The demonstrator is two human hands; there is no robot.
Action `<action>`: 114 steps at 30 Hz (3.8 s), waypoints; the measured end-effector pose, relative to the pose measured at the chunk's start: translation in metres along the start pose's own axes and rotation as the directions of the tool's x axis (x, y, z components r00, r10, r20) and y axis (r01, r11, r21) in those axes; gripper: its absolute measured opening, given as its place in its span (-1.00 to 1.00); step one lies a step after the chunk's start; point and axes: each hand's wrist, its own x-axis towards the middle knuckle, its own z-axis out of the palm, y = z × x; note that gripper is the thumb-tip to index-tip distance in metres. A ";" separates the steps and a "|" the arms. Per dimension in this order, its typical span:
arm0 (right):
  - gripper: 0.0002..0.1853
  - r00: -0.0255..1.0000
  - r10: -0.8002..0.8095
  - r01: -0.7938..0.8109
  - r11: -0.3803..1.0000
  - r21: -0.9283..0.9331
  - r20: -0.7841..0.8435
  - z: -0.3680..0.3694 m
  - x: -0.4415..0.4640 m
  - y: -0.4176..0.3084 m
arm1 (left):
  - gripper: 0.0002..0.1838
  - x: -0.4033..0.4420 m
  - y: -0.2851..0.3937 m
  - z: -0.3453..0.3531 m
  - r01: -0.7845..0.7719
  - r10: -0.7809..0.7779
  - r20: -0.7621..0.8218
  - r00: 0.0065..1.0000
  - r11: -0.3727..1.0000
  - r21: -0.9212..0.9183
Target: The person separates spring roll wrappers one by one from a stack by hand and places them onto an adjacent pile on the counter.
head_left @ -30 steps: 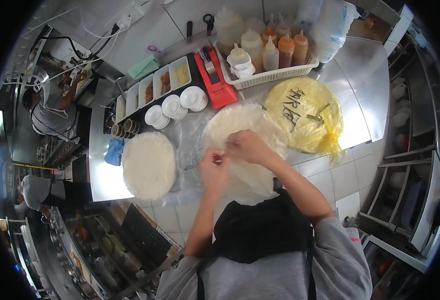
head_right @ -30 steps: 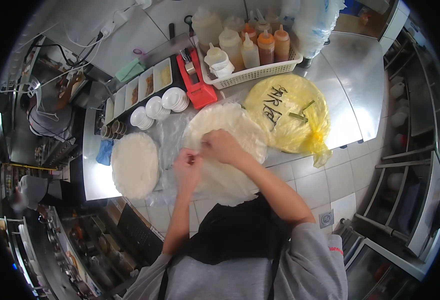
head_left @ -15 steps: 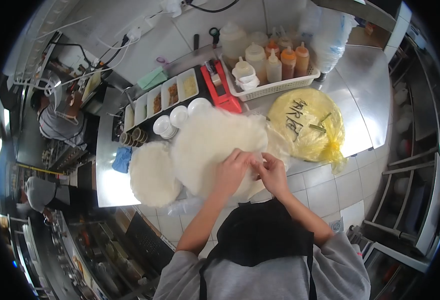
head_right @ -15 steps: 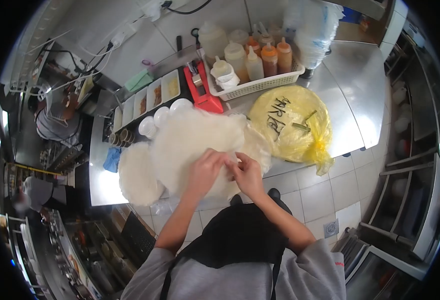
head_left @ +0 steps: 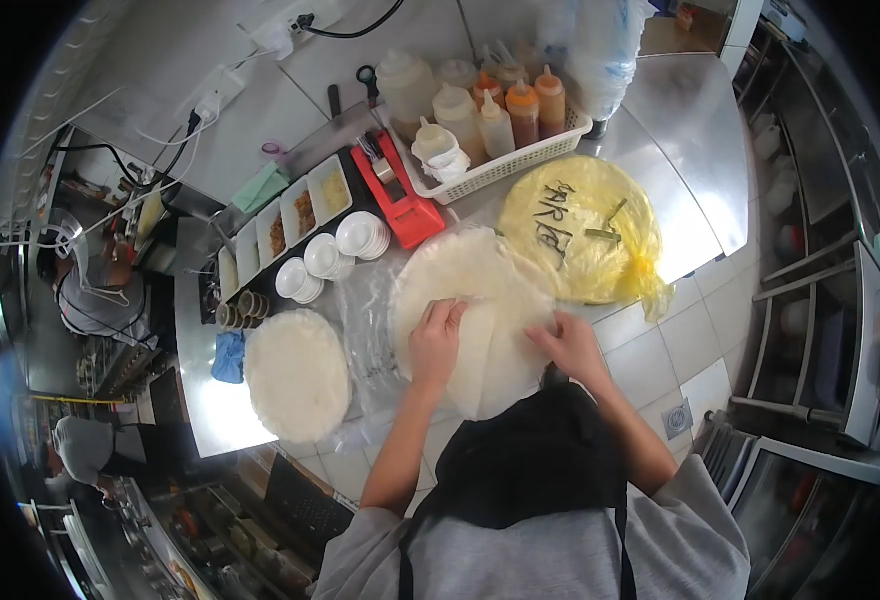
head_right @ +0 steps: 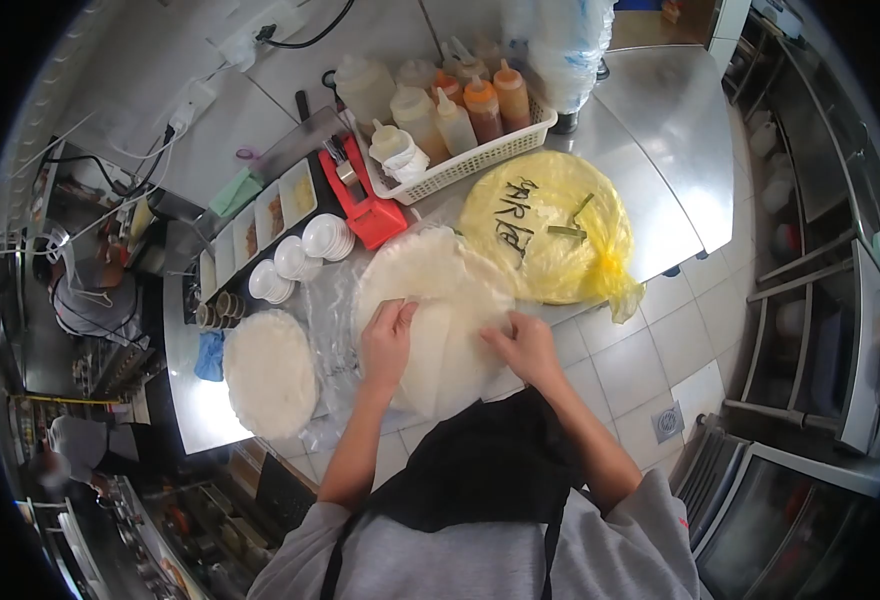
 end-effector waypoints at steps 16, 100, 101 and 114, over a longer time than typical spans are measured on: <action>-0.58 0.907 -0.277 0.243 0.960 -0.142 -0.319 0.016 0.057 -0.021 | -0.74 0.036 -0.007 0.005 0.182 -0.182 0.014 0.983 0.972 -0.147; -0.82 0.217 -0.360 0.638 0.756 0.147 0.908 -0.075 0.043 -0.174 | -0.73 -0.056 -0.110 -0.124 0.519 -0.596 -0.011 0.803 0.708 -0.478; -0.86 0.006 -0.410 0.637 0.704 0.313 0.912 -0.059 0.027 -0.191 | -0.74 -0.050 -0.099 -0.127 0.491 -0.572 0.006 0.820 0.698 -0.521; -0.73 0.151 -0.521 0.706 0.652 0.277 0.840 0.085 0.048 -0.237 | -0.73 -0.055 -0.027 -0.172 0.539 -0.377 0.386 0.842 0.618 -0.572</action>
